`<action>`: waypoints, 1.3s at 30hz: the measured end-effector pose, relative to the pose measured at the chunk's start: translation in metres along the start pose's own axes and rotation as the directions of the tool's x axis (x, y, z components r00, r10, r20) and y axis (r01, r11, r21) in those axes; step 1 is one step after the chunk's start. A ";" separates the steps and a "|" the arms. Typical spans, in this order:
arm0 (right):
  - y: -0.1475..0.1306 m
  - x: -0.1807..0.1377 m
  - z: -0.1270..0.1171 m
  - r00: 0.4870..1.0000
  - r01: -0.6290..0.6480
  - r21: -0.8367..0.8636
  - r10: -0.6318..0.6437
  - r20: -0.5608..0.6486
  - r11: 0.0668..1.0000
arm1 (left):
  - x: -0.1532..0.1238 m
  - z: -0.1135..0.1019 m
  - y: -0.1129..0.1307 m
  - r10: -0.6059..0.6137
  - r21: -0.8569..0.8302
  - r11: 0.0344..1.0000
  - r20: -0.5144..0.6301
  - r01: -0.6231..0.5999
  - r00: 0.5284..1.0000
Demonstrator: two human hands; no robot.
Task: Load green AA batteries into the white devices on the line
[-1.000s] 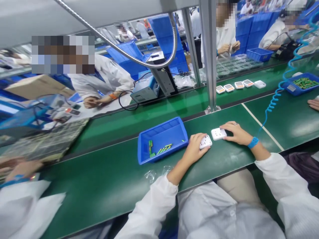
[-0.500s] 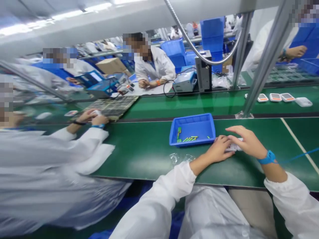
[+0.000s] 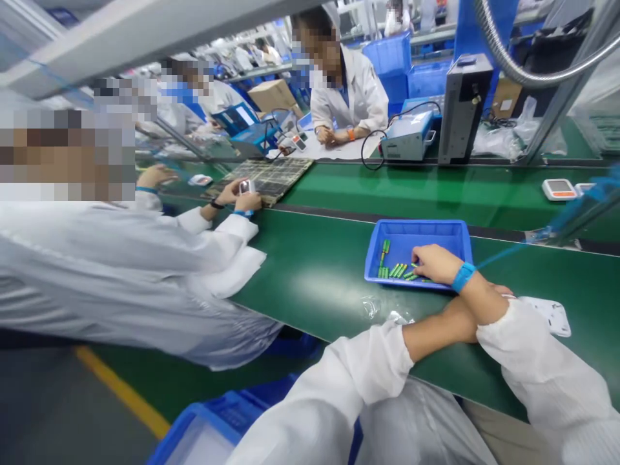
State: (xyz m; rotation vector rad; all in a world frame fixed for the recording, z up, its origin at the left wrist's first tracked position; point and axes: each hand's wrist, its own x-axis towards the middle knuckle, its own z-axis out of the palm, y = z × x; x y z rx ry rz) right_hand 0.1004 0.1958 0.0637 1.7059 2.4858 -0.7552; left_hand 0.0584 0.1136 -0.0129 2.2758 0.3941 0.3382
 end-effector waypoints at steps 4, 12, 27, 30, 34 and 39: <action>0.004 0.002 0.000 0.999 0.021 0.020 -0.022 0.043 1.000 | -0.003 0.001 -0.001 0.019 -0.047 0.999 0.046 -0.017 0.999; -0.004 -0.002 -0.004 0.986 0.128 0.071 -0.134 0.097 0.989 | -0.004 -0.001 0.002 0.035 -0.122 0.992 -0.006 -0.035 0.999; -0.008 -0.006 -0.003 0.994 0.087 -0.058 -0.083 0.064 0.995 | -0.004 -0.014 0.011 -0.066 0.007 0.998 0.022 0.066 0.998; -0.009 -0.008 -0.006 0.993 0.110 -0.032 -0.109 0.040 0.993 | -0.003 -0.017 0.010 -0.049 0.003 0.999 0.076 0.049 0.996; -0.009 -0.022 -0.021 0.986 0.167 0.066 -0.164 -0.041 0.984 | -0.004 -0.014 0.010 -0.042 -0.043 0.998 0.043 0.044 0.998; 0.015 -0.070 -0.057 0.856 0.378 0.264 -0.227 -0.464 0.887 | -0.009 -0.013 0.012 0.041 -0.005 0.999 -0.072 -0.042 0.997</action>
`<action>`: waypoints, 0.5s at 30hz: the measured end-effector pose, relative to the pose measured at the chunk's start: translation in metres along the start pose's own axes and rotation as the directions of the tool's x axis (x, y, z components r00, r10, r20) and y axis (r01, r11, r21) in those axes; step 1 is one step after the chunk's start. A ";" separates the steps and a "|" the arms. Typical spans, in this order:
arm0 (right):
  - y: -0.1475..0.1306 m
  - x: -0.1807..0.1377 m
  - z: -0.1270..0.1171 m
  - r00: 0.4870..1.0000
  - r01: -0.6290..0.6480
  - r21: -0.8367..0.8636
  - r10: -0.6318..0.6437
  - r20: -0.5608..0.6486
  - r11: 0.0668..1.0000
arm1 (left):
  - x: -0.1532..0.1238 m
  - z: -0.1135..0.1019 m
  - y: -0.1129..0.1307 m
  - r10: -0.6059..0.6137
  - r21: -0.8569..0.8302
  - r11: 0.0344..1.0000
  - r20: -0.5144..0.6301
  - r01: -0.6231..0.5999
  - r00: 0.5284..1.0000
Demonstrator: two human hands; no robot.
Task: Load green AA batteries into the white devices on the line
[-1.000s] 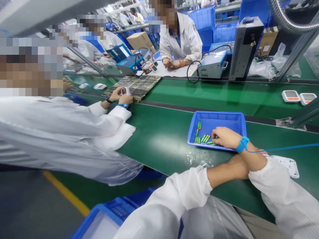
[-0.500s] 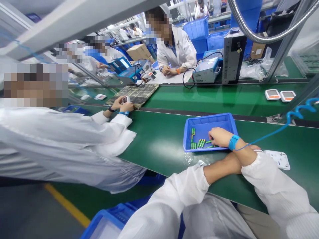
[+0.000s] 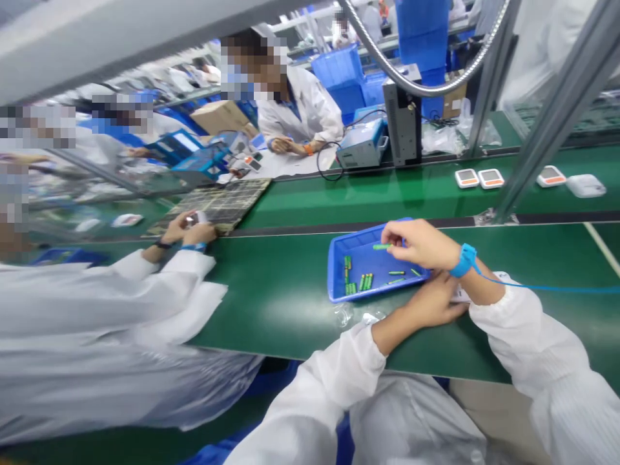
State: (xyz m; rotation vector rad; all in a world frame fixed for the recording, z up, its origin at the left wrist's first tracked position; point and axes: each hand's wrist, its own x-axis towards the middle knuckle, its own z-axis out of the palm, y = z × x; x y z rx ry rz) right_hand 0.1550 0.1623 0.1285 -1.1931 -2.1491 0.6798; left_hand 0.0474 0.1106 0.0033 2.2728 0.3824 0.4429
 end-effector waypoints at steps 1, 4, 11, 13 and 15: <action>0.001 -0.011 -0.014 0.995 0.017 0.023 -0.014 -0.095 1.000 | -0.001 0.000 0.000 0.020 -0.003 1.000 -0.038 -0.020 0.999; 0.010 -0.056 -0.047 0.936 -0.035 0.000 0.032 -0.349 0.999 | -0.002 0.000 0.000 0.046 -0.042 0.998 -0.101 -0.050 0.994; 0.027 -0.194 -0.016 0.786 -0.343 -0.098 0.228 -0.574 0.934 | -0.005 0.005 -0.002 -0.040 -0.084 0.996 -0.152 0.027 0.988; 0.025 -0.217 0.010 0.800 -0.355 -0.130 0.228 -0.555 0.926 | -0.005 0.004 -0.002 -0.033 -0.094 0.995 -0.149 0.019 0.988; 0.023 -0.226 0.032 0.804 -0.363 -0.175 0.214 -0.554 0.915 | -0.005 0.003 -0.002 -0.028 -0.093 0.996 -0.136 0.015 0.990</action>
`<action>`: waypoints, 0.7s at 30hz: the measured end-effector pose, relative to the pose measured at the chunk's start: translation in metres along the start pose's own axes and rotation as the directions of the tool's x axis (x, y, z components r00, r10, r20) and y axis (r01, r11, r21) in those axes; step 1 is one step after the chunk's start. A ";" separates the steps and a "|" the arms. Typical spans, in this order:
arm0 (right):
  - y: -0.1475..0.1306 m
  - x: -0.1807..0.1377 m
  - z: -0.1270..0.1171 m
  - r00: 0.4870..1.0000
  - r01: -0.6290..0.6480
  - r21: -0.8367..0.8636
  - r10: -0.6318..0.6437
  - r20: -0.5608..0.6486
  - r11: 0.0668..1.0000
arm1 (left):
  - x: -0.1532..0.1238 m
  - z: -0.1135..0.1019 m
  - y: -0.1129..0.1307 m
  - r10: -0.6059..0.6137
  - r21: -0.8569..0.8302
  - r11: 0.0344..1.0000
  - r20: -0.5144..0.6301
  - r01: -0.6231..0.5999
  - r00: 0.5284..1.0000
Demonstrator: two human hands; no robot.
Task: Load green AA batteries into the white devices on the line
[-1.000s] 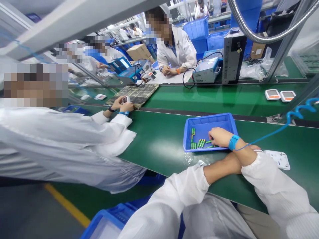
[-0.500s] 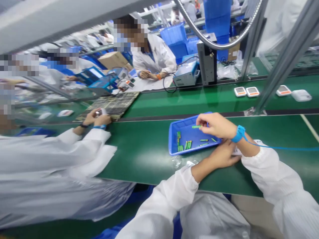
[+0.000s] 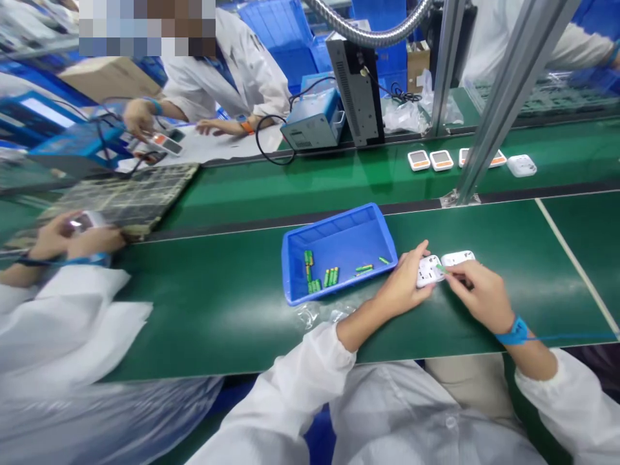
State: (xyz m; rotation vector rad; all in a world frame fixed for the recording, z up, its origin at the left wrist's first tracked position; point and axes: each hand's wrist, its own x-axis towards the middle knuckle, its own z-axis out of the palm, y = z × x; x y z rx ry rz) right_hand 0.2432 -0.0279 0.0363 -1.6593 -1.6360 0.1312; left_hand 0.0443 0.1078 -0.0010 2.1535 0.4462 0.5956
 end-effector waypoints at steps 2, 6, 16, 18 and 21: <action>-0.002 -0.007 0.012 1.000 0.006 -0.045 -0.006 -0.011 0.999 | 0.000 -0.001 0.000 0.003 0.007 1.000 0.007 -0.003 1.000; 0.003 -0.004 0.024 0.999 0.043 -0.070 -0.042 0.008 0.997 | 0.000 -0.002 -0.002 0.025 0.022 0.999 0.001 -0.025 1.000; 0.009 -0.014 0.021 0.989 0.108 -0.094 -0.097 0.116 0.990 | 0.000 -0.004 0.000 0.030 0.021 0.999 0.009 -0.031 0.999; 0.007 -0.015 0.020 0.986 0.115 -0.109 -0.100 0.134 0.987 | 0.000 -0.004 0.002 0.012 0.022 1.000 0.008 -0.013 1.000; 0.003 -0.013 0.019 0.978 0.122 -0.158 -0.091 0.189 0.980 | 0.001 -0.003 0.003 -0.002 0.036 0.999 0.008 0.002 1.000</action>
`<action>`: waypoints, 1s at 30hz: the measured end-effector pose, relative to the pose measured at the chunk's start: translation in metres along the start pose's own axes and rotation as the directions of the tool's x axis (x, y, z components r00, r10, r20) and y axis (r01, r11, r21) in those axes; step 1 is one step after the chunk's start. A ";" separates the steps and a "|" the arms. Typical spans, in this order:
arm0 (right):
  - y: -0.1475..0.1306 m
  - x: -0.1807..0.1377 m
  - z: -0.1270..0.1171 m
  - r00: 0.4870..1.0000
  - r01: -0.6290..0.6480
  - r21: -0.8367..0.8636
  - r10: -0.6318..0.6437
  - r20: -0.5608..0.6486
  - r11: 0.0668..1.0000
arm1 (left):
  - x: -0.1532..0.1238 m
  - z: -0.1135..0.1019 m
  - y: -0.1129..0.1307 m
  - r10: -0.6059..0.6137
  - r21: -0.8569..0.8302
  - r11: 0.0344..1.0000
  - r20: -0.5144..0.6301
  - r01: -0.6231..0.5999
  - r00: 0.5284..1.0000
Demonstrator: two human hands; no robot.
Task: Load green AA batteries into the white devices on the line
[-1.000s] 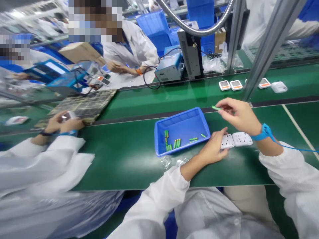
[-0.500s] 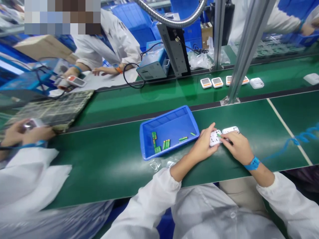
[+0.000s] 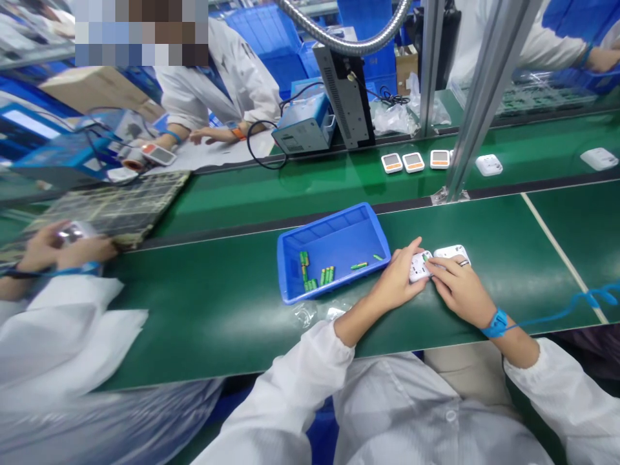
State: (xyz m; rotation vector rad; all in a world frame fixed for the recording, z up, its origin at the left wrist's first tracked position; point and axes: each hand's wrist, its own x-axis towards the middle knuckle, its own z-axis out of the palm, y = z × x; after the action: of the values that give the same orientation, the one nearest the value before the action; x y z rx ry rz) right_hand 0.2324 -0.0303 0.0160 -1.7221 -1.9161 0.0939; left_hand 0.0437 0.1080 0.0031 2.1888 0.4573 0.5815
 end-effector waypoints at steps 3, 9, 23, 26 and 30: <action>-0.003 0.002 -0.002 0.998 -0.012 -0.030 0.014 0.064 0.999 | 0.001 0.001 0.001 0.004 0.011 1.000 0.004 -0.004 1.000; -0.004 -0.003 -0.009 0.997 0.000 0.029 -0.003 0.083 1.000 | 0.004 0.003 0.002 0.005 0.007 1.000 -0.011 -0.005 1.000; -0.089 0.198 0.000 0.818 0.354 -0.252 -0.168 0.550 0.901 | 0.010 0.017 -0.015 0.009 0.080 0.997 0.054 -0.014 0.999; -0.096 0.219 0.017 0.652 0.505 -0.320 -0.112 0.750 0.801 | 0.012 0.016 -0.012 -0.031 0.127 0.992 0.063 0.023 0.998; -0.094 0.230 0.027 0.582 0.528 -0.331 -0.050 0.812 0.782 | 0.017 0.013 -0.007 0.023 0.117 0.993 0.086 -0.033 0.996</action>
State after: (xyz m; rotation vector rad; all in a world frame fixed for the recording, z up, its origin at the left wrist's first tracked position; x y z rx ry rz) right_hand 0.1312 0.1770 0.1127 -1.8064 -3.1453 0.1957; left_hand 0.0636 0.1132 -0.0056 2.3263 0.4263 0.4850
